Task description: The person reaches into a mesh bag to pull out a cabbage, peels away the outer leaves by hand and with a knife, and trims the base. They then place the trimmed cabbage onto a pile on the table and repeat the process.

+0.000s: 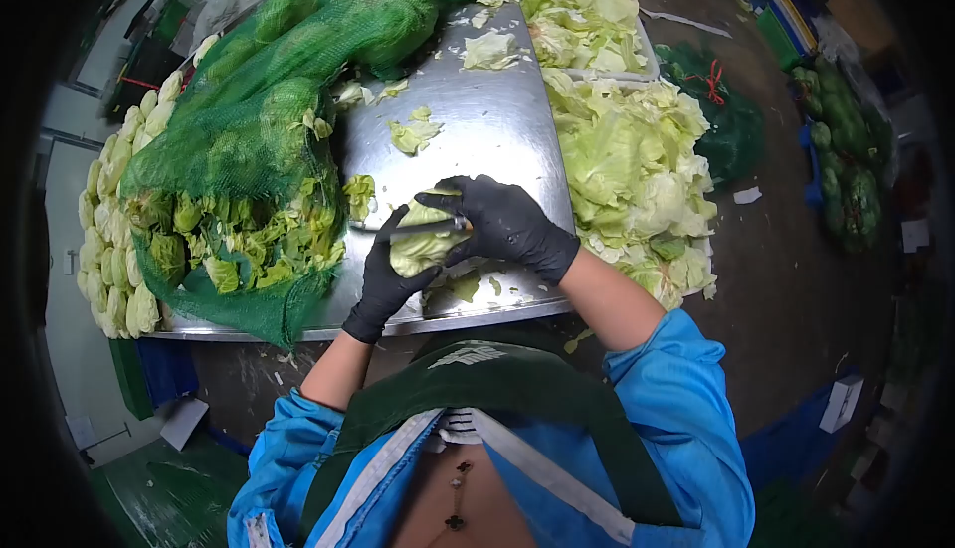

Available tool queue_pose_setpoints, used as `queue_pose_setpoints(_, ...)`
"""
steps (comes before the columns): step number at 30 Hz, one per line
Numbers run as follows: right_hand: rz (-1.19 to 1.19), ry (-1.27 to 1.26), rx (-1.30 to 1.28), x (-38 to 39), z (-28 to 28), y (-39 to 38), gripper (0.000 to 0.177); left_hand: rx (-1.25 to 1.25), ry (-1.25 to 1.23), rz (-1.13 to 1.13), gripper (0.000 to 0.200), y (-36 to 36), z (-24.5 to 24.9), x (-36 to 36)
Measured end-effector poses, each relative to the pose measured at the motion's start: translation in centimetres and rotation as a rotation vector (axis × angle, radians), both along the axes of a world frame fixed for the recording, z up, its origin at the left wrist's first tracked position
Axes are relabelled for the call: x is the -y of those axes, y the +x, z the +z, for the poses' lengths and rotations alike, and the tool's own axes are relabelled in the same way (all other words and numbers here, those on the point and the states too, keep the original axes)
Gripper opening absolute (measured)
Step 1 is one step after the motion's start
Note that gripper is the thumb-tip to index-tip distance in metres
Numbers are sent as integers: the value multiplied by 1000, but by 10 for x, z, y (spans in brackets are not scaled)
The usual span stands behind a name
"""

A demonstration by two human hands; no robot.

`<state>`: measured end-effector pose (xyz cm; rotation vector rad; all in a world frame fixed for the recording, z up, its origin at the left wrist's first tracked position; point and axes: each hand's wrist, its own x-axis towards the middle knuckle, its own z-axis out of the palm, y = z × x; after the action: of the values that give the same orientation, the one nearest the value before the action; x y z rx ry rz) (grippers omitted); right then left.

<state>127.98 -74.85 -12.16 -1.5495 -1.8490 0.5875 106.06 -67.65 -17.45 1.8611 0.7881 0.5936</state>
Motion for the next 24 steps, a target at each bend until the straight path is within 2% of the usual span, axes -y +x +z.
queue_pose_setpoints(1, 70, -78, 37, -2, 3, 4, 72, -11, 5, -37, 88, 1, 2, 0)
queue_pose_setpoints(3, 86, -263, -199, -8, -22, 27, 65, -57, 76, -161, 89, -4, 7, -9)
queue_pose_setpoints(4, 41, -288, -215, -8, -14, 29, 56, -105, 140, -189, 90, 0, 21, -7)
queue_pose_setpoints(5, 46, -293, -219, -4, -7, 22, 56, -154, 200, -214, 91, 5, 32, -4)
queue_pose_setpoints(7, 65, 32, -5, 2, 9, 2, 46, -40, 372, -248, 96, 13, 16, -6)
queue_pose_setpoints(8, 132, -41, 39, 0, 15, -2, 42, -117, 502, -266, 100, 9, 15, -4)
queue_pose_setpoints(9, 130, -38, 39, -2, 12, -1, 42, -117, 505, -268, 100, 9, 12, -5)
queue_pose_setpoints(11, 192, -215, -155, -13, -7, 9, 41, 52, 191, -277, 102, 7, 4, -7)
queue_pose_setpoints(12, 165, -305, -404, -19, -21, 22, 36, -142, 203, -286, 109, -3, 10, -9)
queue_pose_setpoints(13, -46, -394, -316, -20, -4, 31, 29, -147, 108, -258, 106, -7, 10, -10)
queue_pose_setpoints(15, -334, -203, -109, -4, -48, 62, 40, -31, 32, -159, 102, -23, -14, -14)
queue_pose_setpoints(17, -453, -97, -253, 12, -46, 40, 68, 24, -35, -111, 99, -27, -21, -15)
queue_pose_setpoints(19, -233, 26, -504, 20, -50, -3, 76, 77, -122, -56, 97, -25, -22, -13)
queue_pose_setpoints(21, -329, 83, -360, 19, -51, -27, 61, 77, -158, -22, 92, -19, -16, -13)
queue_pose_setpoints(22, -331, 86, -358, 20, -57, -29, 61, 116, -171, 1, 89, -17, -18, -14)
queue_pose_setpoints(24, -517, 121, -661, 17, -76, -34, 42, 104, -133, 36, 88, -13, -15, -23)
